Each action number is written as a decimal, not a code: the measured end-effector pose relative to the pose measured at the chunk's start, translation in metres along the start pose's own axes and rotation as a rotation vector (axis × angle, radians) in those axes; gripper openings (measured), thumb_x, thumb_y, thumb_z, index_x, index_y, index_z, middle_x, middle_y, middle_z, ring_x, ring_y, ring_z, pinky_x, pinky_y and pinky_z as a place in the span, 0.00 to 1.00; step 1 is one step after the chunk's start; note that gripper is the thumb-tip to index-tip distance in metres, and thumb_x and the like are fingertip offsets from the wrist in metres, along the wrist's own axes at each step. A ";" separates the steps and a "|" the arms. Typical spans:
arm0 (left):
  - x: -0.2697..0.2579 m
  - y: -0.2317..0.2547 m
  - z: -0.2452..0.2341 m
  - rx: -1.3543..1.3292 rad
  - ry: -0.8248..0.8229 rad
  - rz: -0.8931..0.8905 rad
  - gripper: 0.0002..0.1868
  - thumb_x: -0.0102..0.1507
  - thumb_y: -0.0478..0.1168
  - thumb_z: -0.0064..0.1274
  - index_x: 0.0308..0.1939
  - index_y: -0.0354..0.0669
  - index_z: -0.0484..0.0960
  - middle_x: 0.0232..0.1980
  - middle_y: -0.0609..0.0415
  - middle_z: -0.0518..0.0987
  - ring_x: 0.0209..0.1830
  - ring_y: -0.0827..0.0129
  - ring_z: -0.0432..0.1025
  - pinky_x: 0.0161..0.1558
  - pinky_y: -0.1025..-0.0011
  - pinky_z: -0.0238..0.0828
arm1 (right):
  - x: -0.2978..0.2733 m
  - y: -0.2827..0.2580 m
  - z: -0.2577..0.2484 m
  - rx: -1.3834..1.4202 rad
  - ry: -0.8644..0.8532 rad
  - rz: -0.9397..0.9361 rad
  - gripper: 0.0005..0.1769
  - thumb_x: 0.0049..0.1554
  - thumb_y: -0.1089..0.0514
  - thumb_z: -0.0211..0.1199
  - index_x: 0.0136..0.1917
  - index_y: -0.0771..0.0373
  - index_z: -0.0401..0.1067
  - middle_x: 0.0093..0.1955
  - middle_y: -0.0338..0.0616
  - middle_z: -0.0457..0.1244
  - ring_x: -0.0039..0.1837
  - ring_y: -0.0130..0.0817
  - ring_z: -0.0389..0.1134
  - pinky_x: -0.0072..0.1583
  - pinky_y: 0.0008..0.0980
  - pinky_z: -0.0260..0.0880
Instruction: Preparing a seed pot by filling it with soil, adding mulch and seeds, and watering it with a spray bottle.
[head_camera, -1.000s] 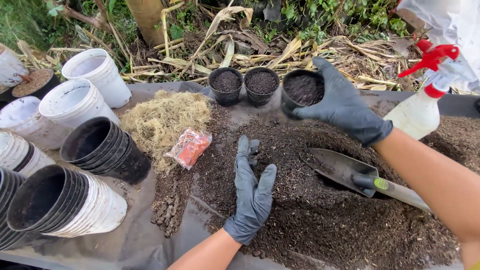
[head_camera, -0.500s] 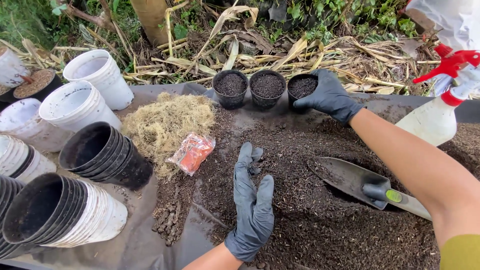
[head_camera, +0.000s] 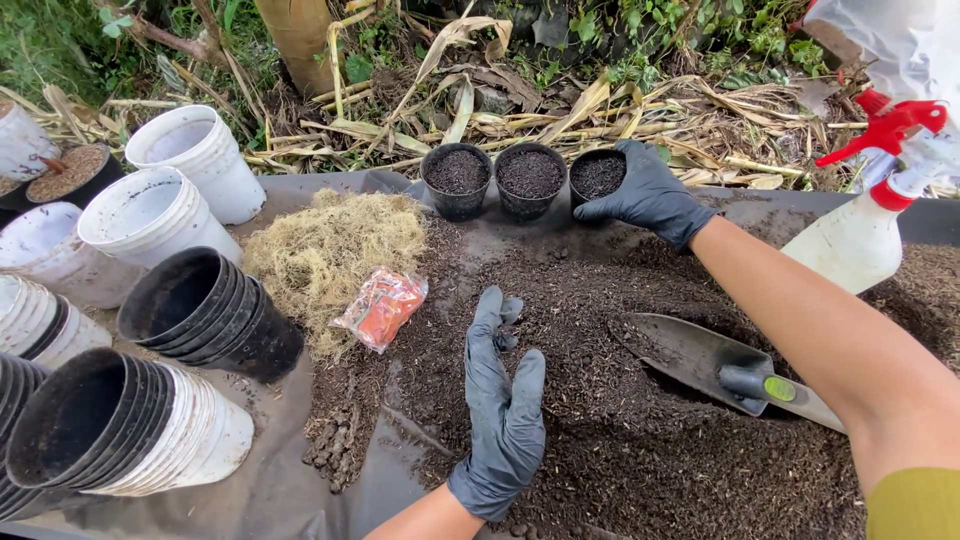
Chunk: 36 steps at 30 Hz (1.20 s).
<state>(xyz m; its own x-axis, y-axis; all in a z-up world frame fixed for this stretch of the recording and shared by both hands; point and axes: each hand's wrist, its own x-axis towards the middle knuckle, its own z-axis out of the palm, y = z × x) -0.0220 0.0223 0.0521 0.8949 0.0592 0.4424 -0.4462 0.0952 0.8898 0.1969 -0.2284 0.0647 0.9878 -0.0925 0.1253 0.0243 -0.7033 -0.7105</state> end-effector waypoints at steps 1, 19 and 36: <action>0.000 -0.001 0.000 -0.020 0.000 0.020 0.35 0.69 0.45 0.43 0.77 0.34 0.56 0.71 0.43 0.68 0.73 0.60 0.64 0.75 0.61 0.56 | 0.000 0.001 0.000 -0.048 -0.010 -0.003 0.59 0.30 0.40 0.82 0.69 0.62 0.61 0.64 0.55 0.58 0.65 0.50 0.61 0.65 0.49 0.66; 0.001 0.000 -0.001 -0.032 -0.005 0.033 0.35 0.69 0.45 0.43 0.78 0.37 0.55 0.71 0.44 0.68 0.73 0.60 0.64 0.73 0.62 0.60 | 0.014 0.025 0.011 -0.096 -0.010 0.033 0.54 0.33 0.45 0.84 0.66 0.63 0.61 0.61 0.54 0.62 0.63 0.51 0.64 0.63 0.50 0.68; 0.014 -0.008 -0.006 0.183 0.004 0.126 0.25 0.66 0.41 0.52 0.66 0.40 0.69 0.65 0.48 0.73 0.63 0.62 0.69 0.63 0.65 0.68 | -0.213 -0.106 -0.104 -0.412 -0.154 0.146 0.35 0.55 0.37 0.56 0.75 0.42 0.60 0.82 0.36 0.52 0.79 0.39 0.55 0.74 0.59 0.59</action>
<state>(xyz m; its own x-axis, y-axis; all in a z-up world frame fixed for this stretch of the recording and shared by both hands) -0.0060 0.0282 0.0508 0.8319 0.0629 0.5513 -0.5449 -0.0950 0.8331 -0.0319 -0.2076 0.1852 0.9884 -0.1278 -0.0821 -0.1494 -0.9152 -0.3743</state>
